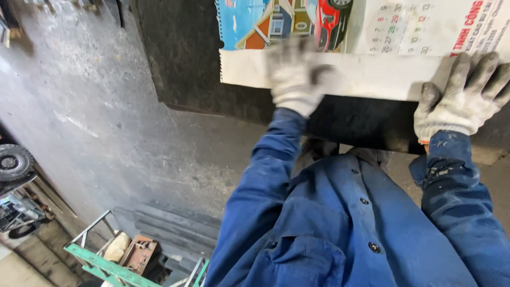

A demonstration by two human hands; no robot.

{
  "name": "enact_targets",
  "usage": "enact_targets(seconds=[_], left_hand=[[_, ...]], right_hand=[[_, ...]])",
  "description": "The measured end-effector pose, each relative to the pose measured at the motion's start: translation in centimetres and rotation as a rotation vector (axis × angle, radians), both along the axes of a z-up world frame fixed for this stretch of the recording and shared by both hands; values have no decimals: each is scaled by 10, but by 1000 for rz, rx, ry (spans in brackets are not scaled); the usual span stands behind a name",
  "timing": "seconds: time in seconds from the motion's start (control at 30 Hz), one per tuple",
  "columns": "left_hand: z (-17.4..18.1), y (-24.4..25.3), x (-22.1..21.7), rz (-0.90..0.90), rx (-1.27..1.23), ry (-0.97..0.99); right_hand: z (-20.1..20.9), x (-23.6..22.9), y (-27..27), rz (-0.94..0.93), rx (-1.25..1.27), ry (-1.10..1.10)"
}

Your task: Measuring and cutting a large paper calendar on a workbench using a tape measure and a utility blade.

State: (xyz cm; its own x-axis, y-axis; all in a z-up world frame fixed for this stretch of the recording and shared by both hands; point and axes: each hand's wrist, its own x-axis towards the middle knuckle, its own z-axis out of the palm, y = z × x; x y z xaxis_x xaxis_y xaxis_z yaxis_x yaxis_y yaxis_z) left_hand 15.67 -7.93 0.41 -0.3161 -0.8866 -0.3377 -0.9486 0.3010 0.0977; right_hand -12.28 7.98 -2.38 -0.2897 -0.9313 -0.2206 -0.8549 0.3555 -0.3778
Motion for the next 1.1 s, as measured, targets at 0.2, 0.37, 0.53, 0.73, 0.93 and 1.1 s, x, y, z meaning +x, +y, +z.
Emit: enact_targets(seconds=[0.2, 0.37, 0.53, 0.73, 0.93, 1.1], left_hand=[[6, -38, 94, 233, 5, -245], [-44, -30, 153, 212, -243, -157], [-17, -23, 113, 289, -307, -165], [-9, 40, -6, 88, -153, 73], [10, 24, -32, -4, 8, 163], [-3, -3, 74, 483, -440, 232]], right_hand=[[3, 0, -9, -66, 20, -61], [-22, -11, 8, -1, -47, 19], [23, -2, -20, -75, -6, -73], [-2, -9, -3, -33, -7, -68], [12, 2, -12, -30, 15, -72], [37, 11, -21, -126, 57, -158]])
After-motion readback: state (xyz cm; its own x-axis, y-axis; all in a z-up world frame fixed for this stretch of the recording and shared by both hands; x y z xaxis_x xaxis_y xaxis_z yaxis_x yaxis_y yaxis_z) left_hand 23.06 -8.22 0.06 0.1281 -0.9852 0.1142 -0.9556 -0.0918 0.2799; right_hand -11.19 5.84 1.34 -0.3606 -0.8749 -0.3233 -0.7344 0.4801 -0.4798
